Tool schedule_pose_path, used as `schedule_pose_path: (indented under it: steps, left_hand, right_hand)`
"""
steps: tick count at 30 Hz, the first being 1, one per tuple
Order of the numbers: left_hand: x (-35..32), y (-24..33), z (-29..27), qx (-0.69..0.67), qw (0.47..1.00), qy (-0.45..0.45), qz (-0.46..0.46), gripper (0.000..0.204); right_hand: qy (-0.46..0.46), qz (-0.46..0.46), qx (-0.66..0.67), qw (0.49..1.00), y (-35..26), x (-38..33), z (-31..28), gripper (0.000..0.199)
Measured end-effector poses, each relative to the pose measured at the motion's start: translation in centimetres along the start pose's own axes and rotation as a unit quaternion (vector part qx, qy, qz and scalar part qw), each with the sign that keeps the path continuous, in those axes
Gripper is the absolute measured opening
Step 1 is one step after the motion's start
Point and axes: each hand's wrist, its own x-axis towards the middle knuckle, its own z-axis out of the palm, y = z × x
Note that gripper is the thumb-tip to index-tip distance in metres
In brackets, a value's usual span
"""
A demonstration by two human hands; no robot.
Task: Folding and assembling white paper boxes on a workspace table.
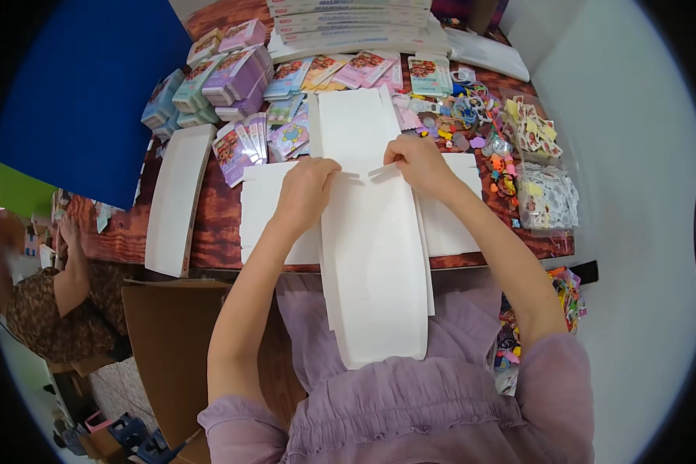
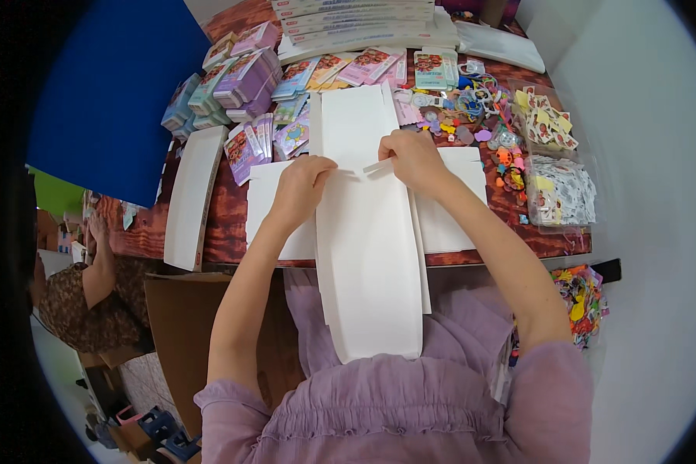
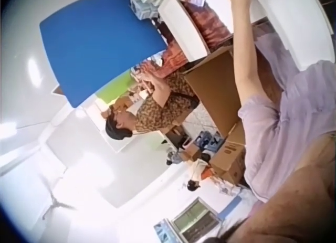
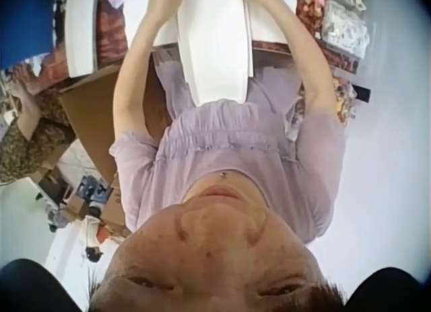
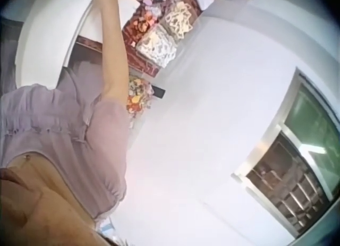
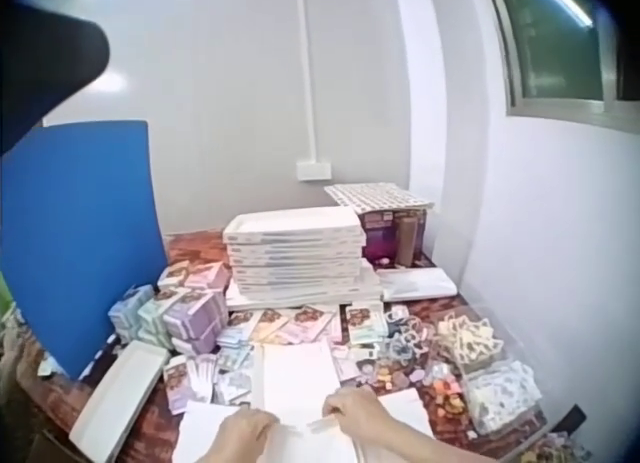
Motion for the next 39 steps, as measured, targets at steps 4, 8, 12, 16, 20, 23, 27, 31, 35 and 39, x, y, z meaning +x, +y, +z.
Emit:
schedule_pose_path:
  steps: [4, 8, 12, 16, 20, 23, 27, 31, 35, 39]
  left_hand:
    - [0.9, 0.1, 0.0, 0.035, 0.999, -0.03, -0.021, 0.012]
    - [1.3, -0.5, 0.7, 0.007, 1.0, -0.014, -0.01, 0.01]
    - [1.7, -3.0, 1.6, -0.102, 0.994, -0.014, -0.023, 0.007]
    - [3.6, -3.7, -0.4, -0.107, 0.992, -0.073, 0.005, 0.007]
    - [5.3, -2.5, -2.2, -0.092, 0.969, -0.228, -0.033, 0.009]
    - [5.5, -2.1, -2.4, -0.081, 0.967, -0.236, -0.045, 0.007]
    - [5.8, -1.7, -3.0, -0.068, 0.965, -0.251, -0.047, 0.005]
    - [5.7, -1.3, -2.7, -0.095, 0.963, -0.244, -0.07, 0.01]
    - [2.4, -1.1, -0.1, -0.121, 0.992, -0.03, -0.02, 0.024]
    - [-0.1, 0.6, 2.2, -0.216, 0.963, 0.137, -0.084, 0.02]
  right_hand:
    - [-0.009, -0.048, -0.067, 0.997, -0.5, 0.6, 0.1, 0.002]
    - [0.046, -0.12, -0.095, 0.987, 1.5, 1.5, 1.4, 0.003]
    - [-0.062, -0.107, -0.042, 0.991, 2.4, 3.3, 0.0, 0.004]
    - [-0.188, -0.034, -0.107, 0.976, -0.5, 4.7, -2.2, 0.009]
    - [-0.179, -0.033, -0.073, 0.98, 0.4, 4.4, -2.0, 0.009]
    - [-0.151, -0.065, -0.046, 0.985, 0.7, 4.4, -1.9, 0.008]
    - [-0.183, -0.052, -0.065, 0.98, 0.0, 4.9, -2.3, 0.011]
    - [-0.156, -0.063, -0.068, 0.983, -0.8, 4.3, -2.2, 0.013]
    - [-0.027, -0.136, -0.128, 0.982, -0.5, 1.7, -0.4, 0.013]
    - [0.09, -0.205, -0.079, 0.971, 0.0, 0.6, 0.6, 0.012]
